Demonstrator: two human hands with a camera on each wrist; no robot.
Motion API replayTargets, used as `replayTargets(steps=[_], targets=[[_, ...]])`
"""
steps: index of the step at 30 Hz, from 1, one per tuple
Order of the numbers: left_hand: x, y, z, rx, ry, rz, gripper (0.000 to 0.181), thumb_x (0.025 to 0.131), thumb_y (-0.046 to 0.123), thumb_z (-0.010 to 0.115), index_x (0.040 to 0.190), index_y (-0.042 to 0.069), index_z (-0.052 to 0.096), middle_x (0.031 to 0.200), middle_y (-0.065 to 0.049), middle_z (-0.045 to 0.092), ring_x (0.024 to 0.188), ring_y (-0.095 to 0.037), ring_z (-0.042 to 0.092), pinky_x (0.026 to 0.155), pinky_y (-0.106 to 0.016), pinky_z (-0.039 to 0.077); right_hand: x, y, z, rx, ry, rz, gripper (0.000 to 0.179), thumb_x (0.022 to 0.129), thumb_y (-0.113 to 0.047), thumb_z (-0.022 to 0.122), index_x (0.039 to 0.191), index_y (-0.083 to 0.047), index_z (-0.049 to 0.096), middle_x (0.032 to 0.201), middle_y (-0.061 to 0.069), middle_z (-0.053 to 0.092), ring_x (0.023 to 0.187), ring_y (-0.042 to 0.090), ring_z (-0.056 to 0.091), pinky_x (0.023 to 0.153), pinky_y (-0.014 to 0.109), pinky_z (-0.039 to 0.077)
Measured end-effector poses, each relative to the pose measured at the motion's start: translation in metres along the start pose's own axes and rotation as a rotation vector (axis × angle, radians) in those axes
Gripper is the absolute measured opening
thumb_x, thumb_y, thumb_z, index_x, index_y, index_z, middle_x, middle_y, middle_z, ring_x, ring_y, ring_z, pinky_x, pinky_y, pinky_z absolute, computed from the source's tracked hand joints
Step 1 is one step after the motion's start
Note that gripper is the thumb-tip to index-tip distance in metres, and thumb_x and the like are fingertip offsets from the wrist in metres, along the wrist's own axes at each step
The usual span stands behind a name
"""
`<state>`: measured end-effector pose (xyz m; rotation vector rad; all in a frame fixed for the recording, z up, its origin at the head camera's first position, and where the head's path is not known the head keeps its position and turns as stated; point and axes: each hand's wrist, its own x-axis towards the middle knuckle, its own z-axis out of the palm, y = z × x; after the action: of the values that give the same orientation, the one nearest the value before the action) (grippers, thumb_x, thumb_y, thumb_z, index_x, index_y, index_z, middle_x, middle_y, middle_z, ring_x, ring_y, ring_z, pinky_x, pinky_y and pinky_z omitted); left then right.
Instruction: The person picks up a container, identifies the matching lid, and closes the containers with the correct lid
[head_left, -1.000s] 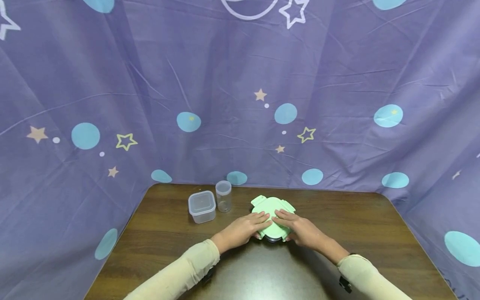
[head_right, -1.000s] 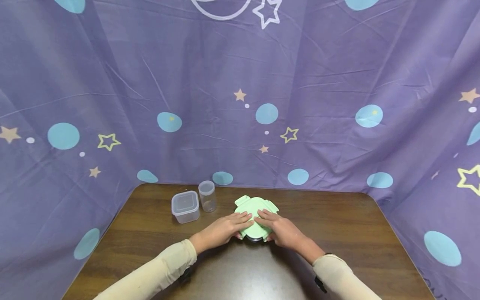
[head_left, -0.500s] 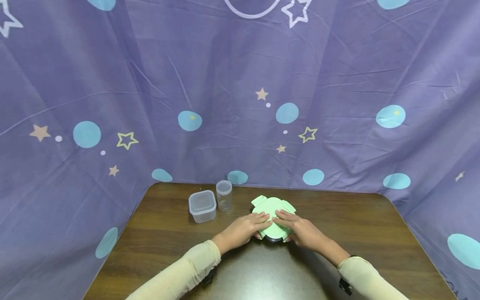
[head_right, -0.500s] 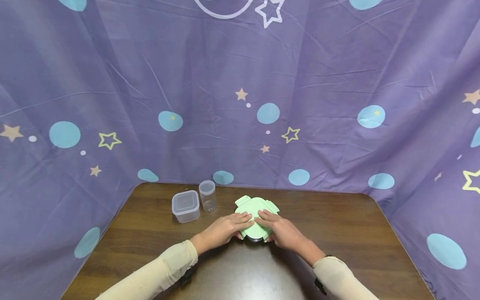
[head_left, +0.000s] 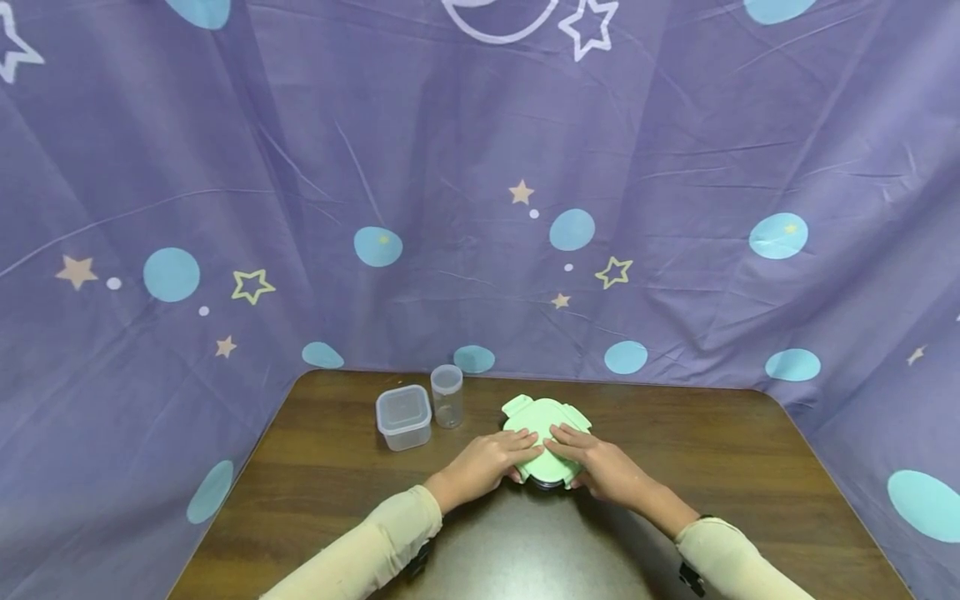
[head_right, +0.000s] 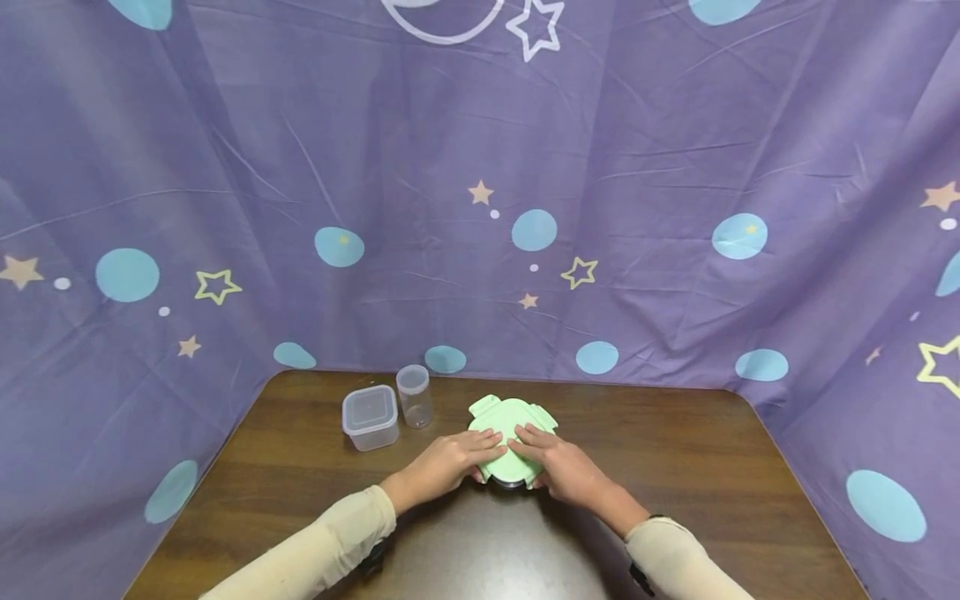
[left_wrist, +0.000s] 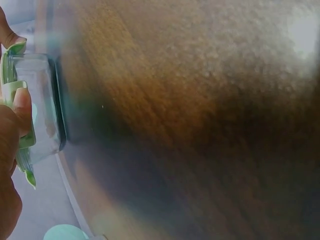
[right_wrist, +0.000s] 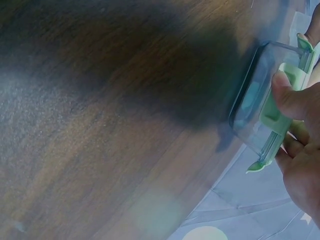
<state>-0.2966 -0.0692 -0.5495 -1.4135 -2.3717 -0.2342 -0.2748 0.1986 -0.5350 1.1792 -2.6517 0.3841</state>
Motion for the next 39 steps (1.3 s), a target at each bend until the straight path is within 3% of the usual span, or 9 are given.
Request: replayTargets(steps=[21,39], targets=[[-0.0022,0.0029,0.0089,0.028,0.088,0.005,0.053,0.083,0.033,0.076,0.133,0.017,0.068,0.136,-0.004,0.067,0.125,-0.018,0.066,0.106,-0.031,0.052,-0.0022,-0.0029,0.0027,0.012,0.002,-0.001,0.077,0.067,-0.004,0.09,0.139,-0.005,0.062,0.148,0.019,0.055,0.134,0.039,0.056,0.102,0.047,0.053],[-0.0009,0.001,0.0095,0.108,0.073,0.027,0.054,0.084,0.033,0.077,0.135,0.017,0.067,0.136,-0.002,0.067,0.125,-0.015,0.065,0.106,-0.028,0.052,-0.0009,-0.0026,0.005,-0.007,0.031,0.005,0.077,0.066,-0.003,0.09,0.138,-0.004,0.062,0.146,0.02,0.057,0.133,0.038,0.057,0.102,0.046,0.054]])
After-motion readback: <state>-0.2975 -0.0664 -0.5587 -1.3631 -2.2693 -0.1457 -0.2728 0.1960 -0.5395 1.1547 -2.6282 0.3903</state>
